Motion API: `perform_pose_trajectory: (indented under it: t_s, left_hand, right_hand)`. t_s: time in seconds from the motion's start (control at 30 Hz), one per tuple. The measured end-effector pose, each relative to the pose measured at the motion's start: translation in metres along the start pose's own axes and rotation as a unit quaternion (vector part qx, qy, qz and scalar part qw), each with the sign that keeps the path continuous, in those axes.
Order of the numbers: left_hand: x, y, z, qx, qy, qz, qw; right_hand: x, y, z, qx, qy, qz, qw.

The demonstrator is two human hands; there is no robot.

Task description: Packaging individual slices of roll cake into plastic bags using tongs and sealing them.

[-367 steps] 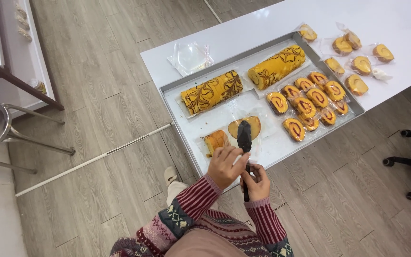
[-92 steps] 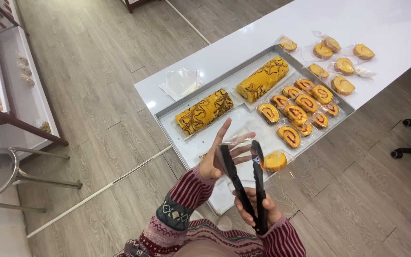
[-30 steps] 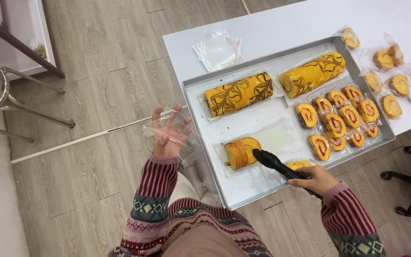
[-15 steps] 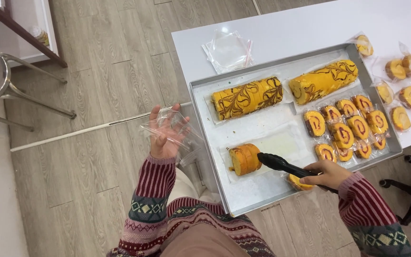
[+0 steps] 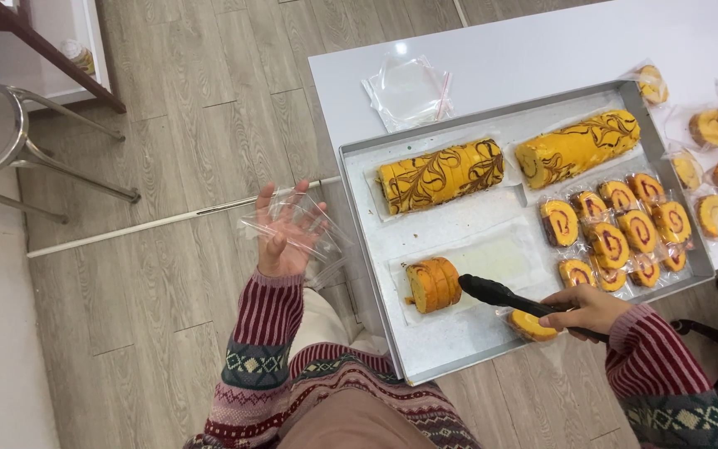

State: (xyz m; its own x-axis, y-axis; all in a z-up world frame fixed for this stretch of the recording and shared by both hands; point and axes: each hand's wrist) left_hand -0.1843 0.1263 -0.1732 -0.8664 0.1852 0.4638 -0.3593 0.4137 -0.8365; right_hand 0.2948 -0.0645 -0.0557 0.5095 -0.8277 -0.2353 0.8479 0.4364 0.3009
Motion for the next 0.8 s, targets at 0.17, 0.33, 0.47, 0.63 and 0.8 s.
perform_pose_trajectory:
  t_s: [0.17, 0.33, 0.47, 0.63, 0.8]
  left_hand:
    - [0.000, 0.004, 0.000, -0.005, -0.003, 0.006, 1.000]
    - [-0.001, 0.006, -0.001, -0.017, -0.003, 0.005, 1.000]
    - [0.001, 0.001, 0.000, 0.001, 0.005, -0.004, 1.000]
    - [0.003, 0.003, 0.002, -0.010, -0.001, -0.004, 1.000]
    - [0.002, 0.007, 0.004, -0.014, -0.005, -0.002, 1.000]
  right_hand:
    - [-0.002, 0.001, -0.006, -0.018, 0.020, 0.024, 0.999]
    - [-0.011, -0.003, -0.013, 0.005, 0.023, 0.108, 0.994]
    - [-0.010, -0.002, -0.022, 0.032, 0.013, 0.179, 0.983]
    - [-0.013, -0.002, -0.017, 0.031, 0.010, 0.195, 0.980]
    - [-0.011, 0.001, -0.016, 0.030, 0.010, 0.177, 0.984]
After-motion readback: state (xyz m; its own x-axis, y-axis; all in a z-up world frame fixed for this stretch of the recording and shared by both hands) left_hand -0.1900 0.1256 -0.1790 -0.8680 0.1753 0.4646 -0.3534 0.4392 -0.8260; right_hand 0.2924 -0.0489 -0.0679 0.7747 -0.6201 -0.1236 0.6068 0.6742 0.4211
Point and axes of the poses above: each hand's wrist, its own z-axis away from the middle knuckle, its own y-axis out of the back of the hand, x = y × z, and after that the axes turned 2 degrees about -z, right-handed
